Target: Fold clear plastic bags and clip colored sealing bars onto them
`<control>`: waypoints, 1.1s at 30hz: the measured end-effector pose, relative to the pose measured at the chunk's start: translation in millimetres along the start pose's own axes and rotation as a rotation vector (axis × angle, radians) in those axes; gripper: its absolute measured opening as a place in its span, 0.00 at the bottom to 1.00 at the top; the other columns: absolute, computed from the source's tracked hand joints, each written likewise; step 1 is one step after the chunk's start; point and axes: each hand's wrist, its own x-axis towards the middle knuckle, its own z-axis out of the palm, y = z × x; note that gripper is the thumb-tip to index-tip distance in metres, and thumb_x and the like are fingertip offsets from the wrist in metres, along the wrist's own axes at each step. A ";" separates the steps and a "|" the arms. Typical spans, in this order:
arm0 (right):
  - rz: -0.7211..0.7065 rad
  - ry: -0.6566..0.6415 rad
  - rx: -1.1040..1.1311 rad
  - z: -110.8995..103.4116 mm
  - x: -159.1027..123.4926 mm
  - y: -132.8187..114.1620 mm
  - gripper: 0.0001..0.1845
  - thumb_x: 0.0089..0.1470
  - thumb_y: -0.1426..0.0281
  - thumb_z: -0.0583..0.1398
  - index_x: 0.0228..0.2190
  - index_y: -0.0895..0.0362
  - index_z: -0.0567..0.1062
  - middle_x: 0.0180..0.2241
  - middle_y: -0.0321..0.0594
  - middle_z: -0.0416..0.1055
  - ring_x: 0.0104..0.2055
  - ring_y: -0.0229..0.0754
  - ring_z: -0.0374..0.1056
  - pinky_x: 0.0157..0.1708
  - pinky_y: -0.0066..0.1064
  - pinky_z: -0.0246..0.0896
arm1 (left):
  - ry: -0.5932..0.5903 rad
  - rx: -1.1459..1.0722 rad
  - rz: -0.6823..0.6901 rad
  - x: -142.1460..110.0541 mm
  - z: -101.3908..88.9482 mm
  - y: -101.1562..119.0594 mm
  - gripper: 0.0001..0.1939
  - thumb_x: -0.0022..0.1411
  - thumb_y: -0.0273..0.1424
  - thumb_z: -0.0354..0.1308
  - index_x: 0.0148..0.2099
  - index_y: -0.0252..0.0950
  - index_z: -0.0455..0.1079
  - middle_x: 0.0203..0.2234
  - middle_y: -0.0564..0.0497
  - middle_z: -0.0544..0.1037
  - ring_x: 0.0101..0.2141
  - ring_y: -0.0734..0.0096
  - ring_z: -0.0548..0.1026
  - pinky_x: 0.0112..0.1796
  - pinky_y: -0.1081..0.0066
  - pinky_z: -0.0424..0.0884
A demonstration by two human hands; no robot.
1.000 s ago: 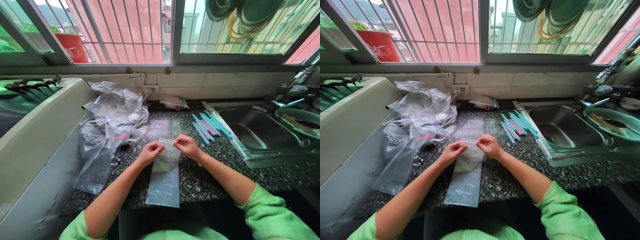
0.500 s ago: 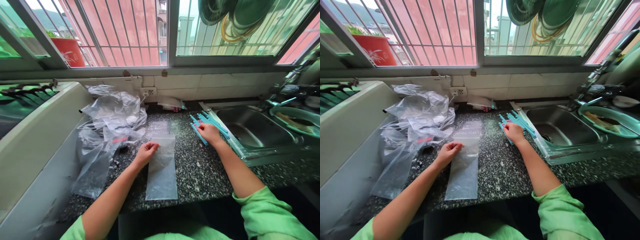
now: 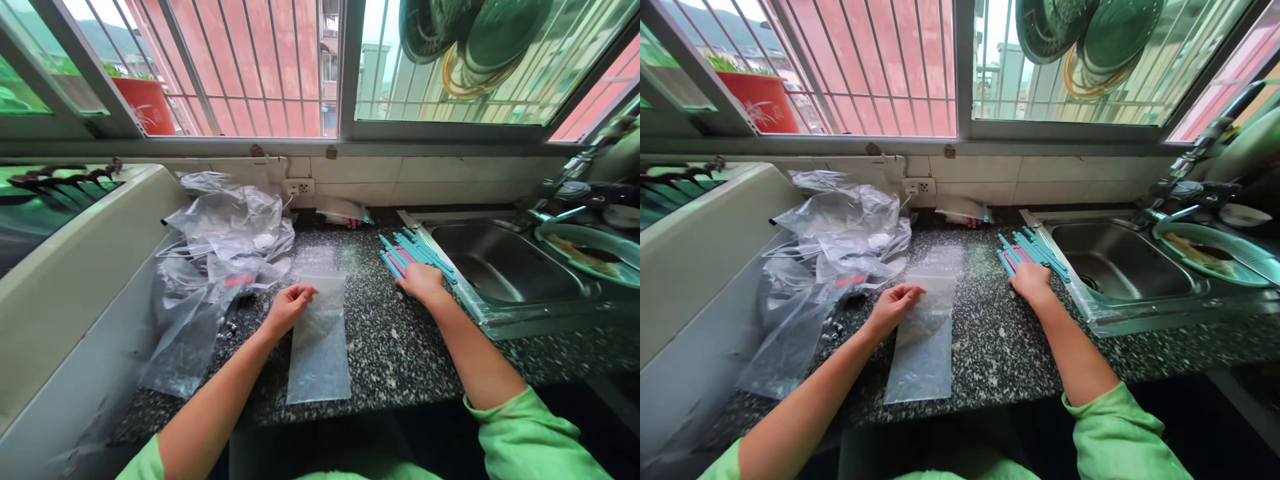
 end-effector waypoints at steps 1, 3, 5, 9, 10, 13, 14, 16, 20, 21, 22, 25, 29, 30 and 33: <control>0.005 0.010 -0.001 0.6 0.1 -0.6 0.22 0.47 0.57 0.59 0.38 0.60 0.76 0.35 0.55 0.74 0.41 0.52 0.70 0.38 0.38 0.61 | 0.002 -0.011 0.000 0.1 -0.3 0.2 0.20 0.46 0.47 0.58 0.28 0.31 0.72 0.16 0.56 0.65 0.19 0.80 0.58 0.21 0.76 0.53; 0.012 0.011 -0.007 2.5 0.3 -2.7 0.22 0.47 0.57 0.59 0.37 0.60 0.76 0.35 0.55 0.74 0.40 0.51 0.70 0.38 0.38 0.61 | 0.007 -0.035 -0.005 0.4 -1.1 0.9 0.21 0.45 0.47 0.59 0.28 0.31 0.72 0.16 0.56 0.64 0.19 0.80 0.58 0.21 0.76 0.52; -0.008 0.035 0.001 5.3 0.2 -5.6 0.21 0.48 0.57 0.58 0.37 0.60 0.76 0.34 0.55 0.74 0.39 0.51 0.71 0.38 0.38 0.61 | 0.010 -0.066 -0.023 0.7 -2.1 1.9 0.21 0.44 0.47 0.59 0.29 0.31 0.72 0.15 0.57 0.64 0.18 0.80 0.57 0.21 0.76 0.52; -0.042 0.105 0.004 10.7 -0.8 -12.1 0.17 0.52 0.63 0.55 0.37 0.60 0.76 0.32 0.55 0.74 0.37 0.51 0.71 0.36 0.38 0.61 | -0.002 -0.142 -0.080 1.5 -3.2 3.5 0.23 0.42 0.48 0.60 0.29 0.30 0.72 0.15 0.57 0.63 0.18 0.81 0.57 0.21 0.76 0.50; -0.053 0.116 0.000 11.7 -1.2 -13.7 0.16 0.52 0.65 0.54 0.38 0.61 0.76 0.32 0.55 0.74 0.37 0.51 0.71 0.35 0.38 0.62 | -0.003 -0.158 -0.098 1.6 -3.1 3.8 0.23 0.41 0.48 0.61 0.29 0.30 0.72 0.15 0.57 0.64 0.18 0.81 0.57 0.21 0.77 0.50; -0.109 0.150 -0.011 14.4 -3.0 -18.8 0.16 0.52 0.67 0.53 0.37 0.62 0.75 0.35 0.56 0.73 0.38 0.52 0.71 0.33 0.37 0.61 | 0.000 -0.190 -0.149 1.7 -2.4 5.4 0.24 0.40 0.48 0.61 0.29 0.30 0.71 0.15 0.57 0.64 0.18 0.82 0.57 0.20 0.77 0.49; -0.135 0.165 -0.007 15.6 -3.9 -20.8 0.16 0.53 0.67 0.52 0.37 0.63 0.74 0.36 0.55 0.73 0.38 0.51 0.71 0.33 0.36 0.61 | 0.001 -0.199 -0.160 1.7 -2.3 6.1 0.25 0.40 0.48 0.61 0.29 0.30 0.71 0.15 0.57 0.64 0.18 0.82 0.57 0.20 0.77 0.49; -0.181 0.202 0.013 18.5 -5.9 -25.1 0.15 0.54 0.67 0.52 0.36 0.62 0.73 0.37 0.53 0.72 0.39 0.50 0.70 0.32 0.34 0.60 | -0.002 -0.214 -0.177 1.5 -2.3 7.9 0.25 0.39 0.49 0.61 0.30 0.30 0.71 0.14 0.58 0.62 0.17 0.82 0.55 0.20 0.77 0.48; -0.258 0.302 0.078 24.5 -9.1 -31.6 0.13 0.55 0.66 0.51 0.34 0.61 0.72 0.35 0.50 0.71 0.37 0.47 0.69 0.29 0.31 0.56 | 0.003 -0.197 -0.190 1.7 -3.5 10.1 0.26 0.39 0.50 0.60 0.30 0.30 0.71 0.12 0.60 0.57 0.16 0.83 0.53 0.18 0.77 0.46; -0.285 0.329 0.101 25.4 -9.5 -32.1 0.12 0.55 0.66 0.52 0.34 0.61 0.71 0.34 0.49 0.71 0.36 0.47 0.68 0.29 0.30 0.55 | 0.005 -0.184 -0.192 1.9 -3.8 10.0 0.26 0.39 0.50 0.60 0.30 0.30 0.70 0.12 0.61 0.57 0.16 0.83 0.52 0.18 0.77 0.45; -0.319 0.362 0.129 26.0 -9.7 -32.3 0.12 0.55 0.67 0.52 0.33 0.61 0.71 0.34 0.49 0.71 0.36 0.46 0.68 0.29 0.30 0.55 | 0.004 -0.174 -0.197 2.1 -3.9 9.8 0.26 0.39 0.50 0.59 0.30 0.31 0.70 0.12 0.61 0.56 0.15 0.83 0.52 0.18 0.77 0.45; -0.477 0.482 0.241 25.8 -11.8 -32.3 0.12 0.56 0.66 0.51 0.32 0.60 0.71 0.32 0.47 0.70 0.35 0.44 0.67 0.32 0.30 0.56 | -0.030 -0.169 -0.230 2.1 -3.1 8.3 0.25 0.40 0.49 0.58 0.32 0.31 0.69 0.12 0.62 0.54 0.14 0.83 0.51 0.17 0.76 0.44; -0.728 0.605 0.396 24.6 -23.9 -39.1 0.15 0.58 0.63 0.49 0.31 0.58 0.71 0.30 0.44 0.69 0.34 0.42 0.65 0.33 0.29 0.57 | -0.104 -0.171 -0.227 0.4 -0.2 7.2 0.24 0.42 0.48 0.58 0.35 0.32 0.68 0.12 0.62 0.54 0.14 0.83 0.51 0.17 0.76 0.44; -0.777 0.622 0.423 25.0 -28.3 -42.4 0.16 0.58 0.62 0.49 0.31 0.58 0.71 0.30 0.43 0.69 0.34 0.41 0.65 0.34 0.29 0.58 | -0.118 -0.169 -0.220 -0.2 0.5 7.1 0.24 0.42 0.47 0.58 0.34 0.32 0.68 0.12 0.62 0.54 0.14 0.83 0.52 0.17 0.76 0.45; -0.889 0.641 0.447 28.1 -39.7 -53.5 0.16 0.59 0.62 0.48 0.33 0.57 0.71 0.31 0.43 0.70 0.35 0.40 0.65 0.36 0.28 0.59 | -0.137 -0.180 -0.213 -1.4 2.3 6.8 0.22 0.42 0.47 0.59 0.30 0.33 0.65 0.13 0.61 0.55 0.15 0.83 0.52 0.17 0.77 0.46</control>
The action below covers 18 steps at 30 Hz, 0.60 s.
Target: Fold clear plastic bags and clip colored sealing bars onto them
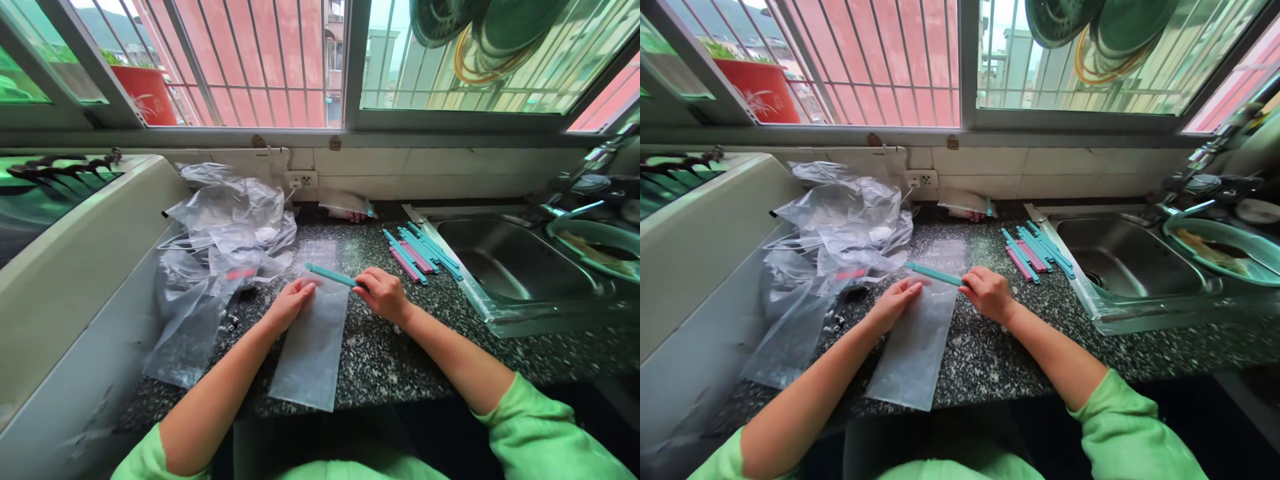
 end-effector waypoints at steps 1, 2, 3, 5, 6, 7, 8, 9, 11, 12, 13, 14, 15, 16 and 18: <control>-0.024 -0.004 0.004 2.4 -0.4 -3.7 0.16 0.59 0.62 0.48 0.33 0.57 0.71 0.31 0.43 0.70 0.35 0.40 0.65 0.36 0.28 0.59 | 0.007 -0.005 0.000 0.0 0.4 -0.3 0.21 0.41 0.47 0.59 0.27 0.34 0.63 0.13 0.61 0.55 0.15 0.83 0.52 0.18 0.77 0.46; -0.041 -0.011 0.004 4.8 -0.7 -6.3 0.16 0.59 0.61 0.48 0.33 0.57 0.71 0.31 0.43 0.70 0.35 0.40 0.65 0.36 0.29 0.59 | 0.017 -0.008 -0.001 0.0 0.7 -0.5 0.20 0.40 0.46 0.60 0.25 0.34 0.61 0.13 0.61 0.56 0.15 0.83 0.52 0.18 0.77 0.47; -0.052 -0.019 0.003 7.2 -1.1 -8.0 0.17 0.59 0.61 0.48 0.32 0.57 0.72 0.31 0.43 0.70 0.35 0.40 0.65 0.35 0.29 0.59 | 0.027 -0.009 -0.002 0.2 1.0 -0.6 0.20 0.39 0.45 0.60 0.23 0.35 0.59 0.13 0.61 0.56 0.16 0.83 0.52 0.18 0.77 0.47; -0.053 -0.041 0.003 11.3 -1.9 -9.3 0.17 0.59 0.61 0.48 0.32 0.58 0.72 0.31 0.44 0.70 0.35 0.41 0.65 0.35 0.29 0.59 | 0.031 -0.004 0.002 0.5 1.2 -0.6 0.19 0.38 0.42 0.61 0.21 0.35 0.57 0.14 0.60 0.56 0.17 0.83 0.52 0.19 0.77 0.47; -0.048 -0.054 0.004 12.8 -2.3 -9.3 0.17 0.58 0.61 0.48 0.32 0.58 0.72 0.31 0.44 0.70 0.35 0.41 0.65 0.34 0.29 0.59 | 0.024 -0.001 0.006 0.5 1.2 -0.5 0.17 0.38 0.41 0.60 0.21 0.35 0.57 0.14 0.60 0.56 0.17 0.83 0.52 0.20 0.77 0.47; -0.042 -0.068 0.005 13.9 -2.7 -9.1 0.17 0.58 0.61 0.48 0.32 0.57 0.72 0.31 0.44 0.70 0.35 0.41 0.65 0.34 0.29 0.59 | 0.015 0.003 0.008 0.5 1.1 -0.3 0.16 0.38 0.40 0.60 0.20 0.35 0.57 0.14 0.60 0.56 0.17 0.83 0.52 0.20 0.77 0.47; -0.037 -0.080 0.006 14.7 -2.9 -9.0 0.17 0.58 0.61 0.48 0.33 0.57 0.72 0.31 0.44 0.70 0.35 0.40 0.65 0.34 0.29 0.59 | 0.008 0.007 0.008 0.3 0.9 -0.2 0.15 0.38 0.39 0.59 0.21 0.34 0.58 0.14 0.60 0.56 0.18 0.83 0.52 0.20 0.77 0.47; -0.036 -0.088 0.007 15.2 -3.1 -8.8 0.16 0.58 0.61 0.49 0.33 0.57 0.72 0.31 0.44 0.70 0.35 0.40 0.65 0.34 0.29 0.59 | 0.003 0.014 0.005 0.1 0.7 -0.2 0.15 0.39 0.38 0.58 0.21 0.34 0.58 0.14 0.60 0.56 0.18 0.83 0.52 0.20 0.77 0.47; -0.044 -0.091 0.012 15.6 -3.3 -8.6 0.16 0.58 0.62 0.49 0.33 0.57 0.71 0.32 0.44 0.70 0.35 0.40 0.65 0.35 0.29 0.59 | 0.002 0.032 -0.004 -0.2 0.0 -0.4 0.14 0.39 0.38 0.58 0.22 0.34 0.59 0.14 0.60 0.56 0.18 0.83 0.52 0.20 0.77 0.47; -0.048 -0.087 0.016 15.6 -3.4 -8.6 0.15 0.58 0.63 0.49 0.32 0.58 0.71 0.32 0.44 0.70 0.35 0.40 0.65 0.35 0.29 0.59 | 0.005 0.039 -0.004 -0.2 -0.3 -0.7 0.13 0.39 0.38 0.58 0.22 0.34 0.59 0.15 0.60 0.56 0.18 0.83 0.52 0.20 0.77 0.48; -0.049 -0.084 0.019 15.6 -3.4 -8.5 0.15 0.58 0.63 0.49 0.32 0.58 0.71 0.31 0.44 0.70 0.35 0.40 0.65 0.34 0.29 0.59 | 0.009 0.042 -0.001 -0.1 -0.7 -1.2 0.13 0.39 0.37 0.58 0.23 0.34 0.60 0.15 0.60 0.57 0.18 0.82 0.53 0.20 0.77 0.48; -0.049 -0.082 0.020 15.6 -3.5 -8.4 0.15 0.58 0.63 0.49 0.32 0.58 0.71 0.31 0.44 0.70 0.34 0.40 0.65 0.34 0.29 0.59 | 0.014 0.042 0.004 0.1 -1.2 -1.8 0.13 0.39 0.37 0.58 0.23 0.34 0.60 0.15 0.60 0.58 0.18 0.82 0.53 0.21 0.77 0.49; -0.048 -0.080 0.017 15.6 -3.5 -8.3 0.14 0.58 0.63 0.49 0.32 0.58 0.71 0.31 0.44 0.70 0.34 0.40 0.65 0.34 0.29 0.59 | 0.020 0.041 0.009 0.5 -1.6 -2.5 0.12 0.39 0.36 0.58 0.24 0.34 0.60 0.15 0.59 0.58 0.18 0.82 0.54 0.21 0.77 0.50; -0.047 -0.082 0.011 15.6 -3.6 -8.3 0.14 0.58 0.64 0.50 0.32 0.58 0.71 0.31 0.44 0.71 0.34 0.40 0.65 0.33 0.29 0.59 | 0.023 0.038 0.014 0.9 -2.0 -3.3 0.12 0.39 0.36 0.58 0.24 0.34 0.60 0.16 0.59 0.59 0.19 0.81 0.55 0.21 0.77 0.51; -0.049 -0.089 -0.005 15.4 -3.7 -8.2 0.14 0.58 0.64 0.50 0.32 0.58 0.71 0.31 0.44 0.71 0.34 0.40 0.65 0.33 0.29 0.59 | 0.020 0.031 0.021 1.6 -2.8 -4.6 0.11 0.39 0.35 0.57 0.24 0.34 0.61 0.16 0.59 0.60 0.19 0.81 0.56 0.22 0.77 0.52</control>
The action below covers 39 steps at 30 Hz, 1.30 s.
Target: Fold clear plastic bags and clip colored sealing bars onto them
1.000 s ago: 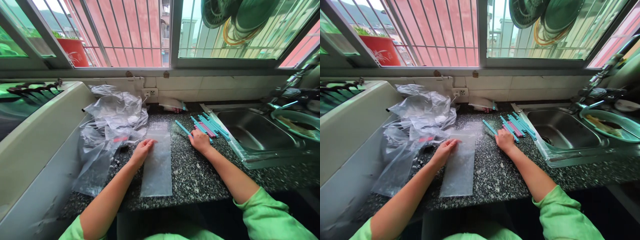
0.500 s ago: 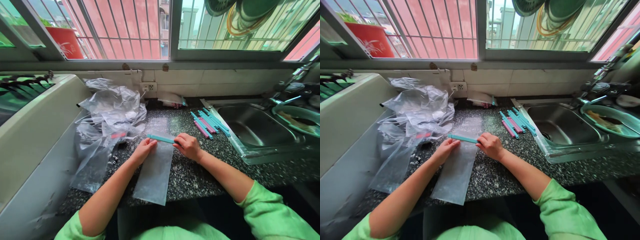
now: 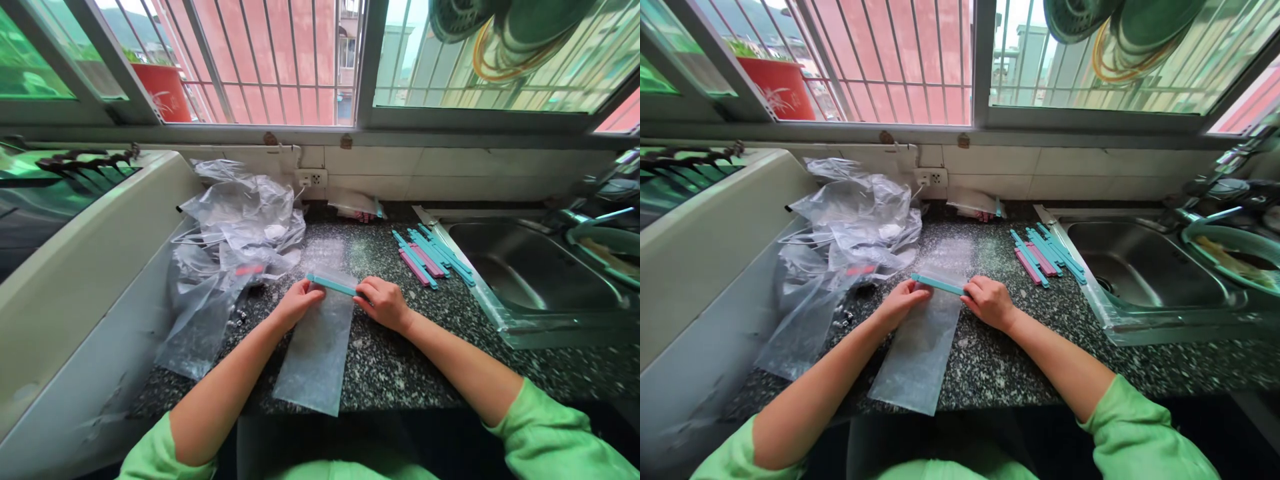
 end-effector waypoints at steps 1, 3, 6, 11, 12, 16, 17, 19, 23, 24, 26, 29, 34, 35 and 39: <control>-0.003 -0.003 -0.005 0.0 -0.1 0.0 0.14 0.58 0.64 0.50 0.32 0.58 0.72 0.31 0.43 0.71 0.33 0.40 0.65 0.33 0.29 0.59 | -0.003 -0.002 0.003 0.3 -0.3 -0.5 0.10 0.39 0.34 0.57 0.24 0.34 0.60 0.16 0.59 0.60 0.19 0.81 0.56 0.22 0.77 0.52; -0.005 -0.005 -0.009 0.1 -0.1 -0.2 0.14 0.57 0.64 0.50 0.32 0.58 0.72 0.31 0.43 0.71 0.33 0.39 0.65 0.32 0.28 0.58 | -0.006 0.004 0.006 0.4 -0.8 -0.8 0.10 0.39 0.34 0.56 0.24 0.34 0.60 0.16 0.59 0.59 0.19 0.81 0.55 0.22 0.77 0.52; 0.001 -0.015 -0.009 1.0 -0.3 -0.3 0.13 0.57 0.64 0.51 0.32 0.58 0.71 0.30 0.42 0.71 0.32 0.39 0.65 0.31 0.28 0.57 | -0.011 0.021 0.012 -0.1 -1.4 0.1 0.09 0.40 0.33 0.55 0.24 0.35 0.59 0.16 0.59 0.59 0.19 0.81 0.55 0.22 0.77 0.51; 0.010 -0.058 -0.038 4.6 -0.7 -0.2 0.12 0.56 0.65 0.52 0.31 0.58 0.72 0.29 0.42 0.70 0.30 0.38 0.65 0.30 0.28 0.55 | -0.016 0.028 0.012 -1.1 -1.4 2.9 0.09 0.40 0.32 0.55 0.23 0.35 0.58 0.15 0.60 0.58 0.18 0.81 0.54 0.22 0.77 0.50; 0.014 -0.068 -0.046 5.4 -0.8 -0.2 0.12 0.56 0.65 0.53 0.31 0.58 0.72 0.30 0.42 0.70 0.30 0.38 0.64 0.30 0.28 0.55 | -0.019 0.028 0.012 -1.2 -1.3 3.4 0.09 0.40 0.32 0.55 0.23 0.35 0.58 0.15 0.60 0.58 0.18 0.81 0.54 0.22 0.77 0.49; 0.033 -0.125 -0.043 7.8 -1.2 -0.4 0.09 0.55 0.66 0.54 0.31 0.58 0.71 0.30 0.41 0.69 0.31 0.38 0.65 0.29 0.27 0.55 | -0.027 0.034 0.003 -0.8 -0.8 5.2 0.08 0.39 0.32 0.55 0.24 0.34 0.61 0.15 0.60 0.59 0.19 0.81 0.55 0.22 0.77 0.50; 0.036 -0.139 -0.037 8.2 -1.2 -0.4 0.09 0.54 0.66 0.54 0.31 0.58 0.71 0.31 0.41 0.69 0.31 0.38 0.65 0.29 0.27 0.55 | -0.027 0.036 0.001 -0.5 -0.8 5.6 0.09 0.38 0.32 0.55 0.25 0.33 0.63 0.15 0.60 0.60 0.19 0.81 0.55 0.22 0.77 0.50; 0.046 -0.156 -0.026 9.0 -1.3 -0.5 0.07 0.54 0.67 0.55 0.31 0.58 0.70 0.31 0.41 0.69 0.32 0.39 0.65 0.30 0.27 0.56 | -0.019 0.038 -0.004 0.1 -0.7 6.0 0.10 0.38 0.32 0.56 0.26 0.32 0.65 0.16 0.59 0.62 0.20 0.80 0.56 0.23 0.77 0.51; 0.062 -0.150 -0.014 9.9 -1.4 -0.7 0.06 0.53 0.68 0.56 0.31 0.58 0.70 0.30 0.40 0.68 0.31 0.39 0.65 0.30 0.27 0.57 | -0.003 0.037 -0.018 1.4 -1.1 5.0 0.10 0.38 0.32 0.56 0.26 0.32 0.67 0.17 0.58 0.64 0.21 0.78 0.59 0.24 0.76 0.53; 0.063 -0.148 -0.012 10.0 -1.5 -0.7 0.06 0.53 0.68 0.56 0.31 0.58 0.70 0.30 0.40 0.68 0.31 0.39 0.64 0.30 0.27 0.57 | -0.001 0.036 -0.018 1.5 -1.3 4.5 0.10 0.38 0.32 0.56 0.26 0.32 0.67 0.17 0.58 0.64 0.21 0.78 0.59 0.24 0.76 0.53; 0.066 -0.145 -0.005 10.6 -1.6 -0.7 0.05 0.52 0.69 0.56 0.31 0.58 0.70 0.30 0.40 0.68 0.31 0.39 0.64 0.30 0.27 0.57 | 0.000 0.035 -0.013 1.4 -1.6 3.7 0.09 0.38 0.32 0.57 0.25 0.32 0.66 0.16 0.58 0.64 0.20 0.79 0.58 0.24 0.76 0.53; 0.079 -0.132 0.016 12.3 -2.0 -0.1 0.04 0.51 0.70 0.57 0.30 0.58 0.69 0.29 0.40 0.67 0.30 0.39 0.64 0.30 0.27 0.57 | -0.008 0.027 -0.007 1.1 -2.1 3.1 0.09 0.39 0.32 0.57 0.25 0.33 0.66 0.17 0.57 0.65 0.20 0.79 0.59 0.23 0.77 0.54; 0.098 -0.112 0.035 15.2 -2.8 1.8 0.03 0.51 0.71 0.57 0.28 0.58 0.68 0.27 0.39 0.66 0.28 0.38 0.63 0.29 0.27 0.57 | -0.009 -0.010 -0.022 1.3 -3.6 2.4 0.10 0.39 0.32 0.58 0.26 0.33 0.65 0.17 0.58 0.65 0.19 0.79 0.60 0.23 0.77 0.54; 0.098 -0.109 0.037 15.4 -3.0 2.1 0.03 0.51 0.71 0.56 0.28 0.58 0.68 0.27 0.39 0.66 0.28 0.37 0.63 0.28 0.27 0.57 | -0.009 -0.018 -0.029 1.3 -4.0 2.1 0.10 0.39 0.32 0.59 0.26 0.33 0.65 0.17 0.58 0.64 0.19 0.80 0.59 0.22 0.77 0.54; 0.098 -0.112 0.031 15.4 -3.8 2.5 0.03 0.51 0.70 0.56 0.27 0.58 0.68 0.27 0.38 0.66 0.26 0.36 0.62 0.27 0.26 0.56 | 0.003 -0.068 -0.018 1.6 -5.7 1.2 0.13 0.42 0.37 0.61 0.27 0.33 0.66 0.17 0.58 0.65 0.19 0.79 0.61 0.22 0.77 0.55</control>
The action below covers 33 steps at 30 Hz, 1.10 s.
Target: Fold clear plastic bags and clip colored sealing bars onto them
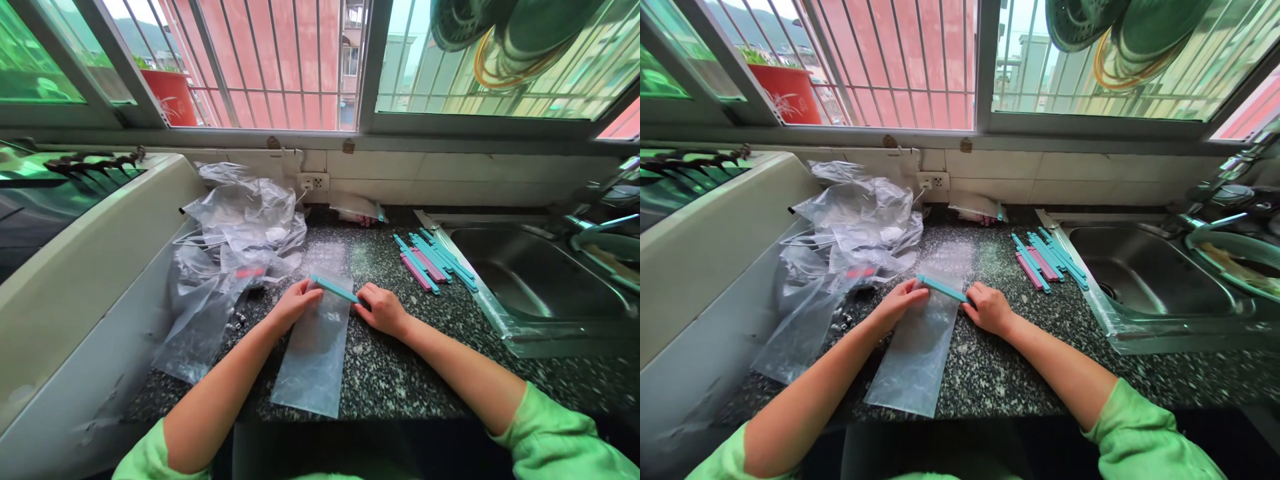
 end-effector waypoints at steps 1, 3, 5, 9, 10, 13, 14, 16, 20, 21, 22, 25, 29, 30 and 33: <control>-0.002 -0.005 -0.005 -0.1 -0.2 -0.2 0.04 0.51 0.70 0.57 0.27 0.57 0.68 0.26 0.38 0.66 0.26 0.36 0.62 0.26 0.26 0.55 | 0.020 -0.006 0.019 0.4 -0.4 -0.1 0.14 0.43 0.40 0.61 0.26 0.33 0.67 0.17 0.57 0.66 0.20 0.78 0.62 0.23 0.77 0.56; -0.009 -0.013 -0.015 -0.2 -0.5 -0.9 0.04 0.51 0.70 0.57 0.27 0.57 0.68 0.26 0.38 0.66 0.26 0.36 0.61 0.26 0.26 0.54 | 0.055 0.000 0.061 1.7 -1.2 -0.1 0.18 0.44 0.45 0.59 0.25 0.33 0.68 0.19 0.55 0.69 0.23 0.75 0.65 0.27 0.75 0.60; -0.015 -0.020 -0.022 -0.4 -0.8 -1.9 0.04 0.51 0.70 0.57 0.27 0.57 0.68 0.26 0.38 0.66 0.26 0.36 0.62 0.26 0.26 0.54 | 0.064 0.014 0.087 3.4 -1.8 -0.3 0.22 0.45 0.49 0.57 0.24 0.33 0.70 0.20 0.52 0.72 0.27 0.70 0.67 0.32 0.72 0.63; -0.011 -0.045 -0.032 -1.7 -1.3 -3.9 0.05 0.51 0.69 0.57 0.27 0.57 0.67 0.27 0.38 0.66 0.27 0.36 0.62 0.26 0.26 0.53 | 0.087 0.026 0.120 5.5 -1.8 -2.2 0.24 0.44 0.52 0.57 0.24 0.33 0.72 0.22 0.50 0.75 0.30 0.66 0.69 0.39 0.69 0.63; -0.006 -0.048 -0.033 -2.1 -1.4 -4.3 0.05 0.51 0.69 0.57 0.27 0.57 0.67 0.27 0.38 0.66 0.27 0.36 0.62 0.26 0.26 0.53 | 0.095 0.016 0.132 5.4 -1.4 -3.1 0.23 0.44 0.51 0.57 0.24 0.33 0.72 0.23 0.50 0.75 0.30 0.66 0.69 0.39 0.69 0.63; 0.006 -0.040 -0.025 -3.2 -1.7 -4.4 0.05 0.50 0.69 0.58 0.26 0.57 0.67 0.27 0.38 0.66 0.27 0.37 0.63 0.26 0.26 0.53 | 0.093 -0.058 0.126 4.6 0.9 -6.2 0.22 0.44 0.50 0.58 0.25 0.33 0.73 0.21 0.51 0.75 0.27 0.68 0.68 0.35 0.70 0.63; 0.008 -0.032 -0.019 -3.5 -1.7 -4.0 0.05 0.50 0.69 0.58 0.26 0.57 0.67 0.27 0.38 0.66 0.27 0.37 0.63 0.26 0.26 0.53 | 0.089 -0.091 0.110 4.4 2.0 -7.3 0.22 0.44 0.49 0.58 0.25 0.32 0.73 0.20 0.51 0.74 0.26 0.70 0.67 0.33 0.71 0.63; 0.007 -0.011 -0.004 -3.9 -1.8 -2.9 0.05 0.51 0.70 0.58 0.26 0.57 0.66 0.27 0.38 0.65 0.28 0.38 0.63 0.27 0.26 0.54 | 0.082 -0.166 0.074 4.2 4.1 -8.9 0.22 0.43 0.48 0.59 0.24 0.32 0.73 0.19 0.51 0.73 0.23 0.72 0.66 0.29 0.73 0.62; -0.002 0.050 0.017 -4.0 -2.0 -0.5 0.04 0.51 0.72 0.57 0.26 0.57 0.66 0.26 0.38 0.65 0.28 0.38 0.62 0.27 0.27 0.55 | 0.086 -0.290 0.006 4.5 7.3 -10.2 0.21 0.39 0.48 0.61 0.23 0.32 0.71 0.15 0.53 0.70 0.19 0.76 0.63 0.23 0.75 0.58; -0.005 0.065 0.022 -4.0 -2.0 0.0 0.04 0.51 0.72 0.57 0.26 0.57 0.65 0.26 0.38 0.65 0.28 0.38 0.62 0.28 0.27 0.55 | 0.090 -0.312 -0.004 4.7 7.8 -10.4 0.21 0.38 0.48 0.62 0.22 0.32 0.70 0.14 0.54 0.69 0.18 0.77 0.62 0.22 0.75 0.57; -0.008 0.077 0.028 -4.0 -2.0 0.3 0.04 0.52 0.72 0.57 0.26 0.57 0.65 0.26 0.38 0.64 0.28 0.39 0.62 0.28 0.27 0.55 | 0.092 -0.331 -0.008 4.8 8.1 -10.6 0.21 0.38 0.48 0.62 0.22 0.32 0.69 0.13 0.55 0.67 0.17 0.78 0.60 0.22 0.75 0.56; -0.016 0.099 0.052 -4.0 -1.9 1.0 0.05 0.52 0.71 0.56 0.25 0.56 0.65 0.26 0.38 0.64 0.28 0.39 0.62 0.28 0.27 0.56 | 0.086 -0.358 0.010 5.3 8.0 -12.1 0.21 0.38 0.47 0.63 0.22 0.33 0.68 0.13 0.56 0.65 0.16 0.79 0.58 0.21 0.75 0.54; -0.023 0.113 0.091 -4.6 -1.4 1.8 0.05 0.54 0.71 0.54 0.26 0.56 0.66 0.26 0.39 0.64 0.29 0.39 0.62 0.29 0.28 0.57 | 0.077 -0.360 0.018 6.2 6.5 -15.5 0.21 0.41 0.47 0.61 0.23 0.32 0.67 0.14 0.56 0.65 0.17 0.79 0.58 0.21 0.75 0.55; -0.025 0.120 0.096 -4.7 -1.3 1.9 0.06 0.54 0.71 0.54 0.26 0.56 0.66 0.26 0.39 0.64 0.29 0.39 0.62 0.29 0.28 0.58 | 0.077 -0.360 0.016 6.4 6.2 -16.0 0.21 0.41 0.48 0.61 0.23 0.32 0.67 0.14 0.56 0.65 0.17 0.79 0.59 0.21 0.75 0.55; -0.032 0.142 0.110 -5.1 -0.9 1.8 0.06 0.55 0.70 0.54 0.26 0.56 0.66 0.26 0.39 0.65 0.29 0.40 0.63 0.30 0.29 0.58 | 0.091 -0.356 0.004 6.0 6.2 -15.1 0.21 0.42 0.48 0.61 0.24 0.32 0.67 0.15 0.55 0.66 0.18 0.78 0.60 0.22 0.76 0.56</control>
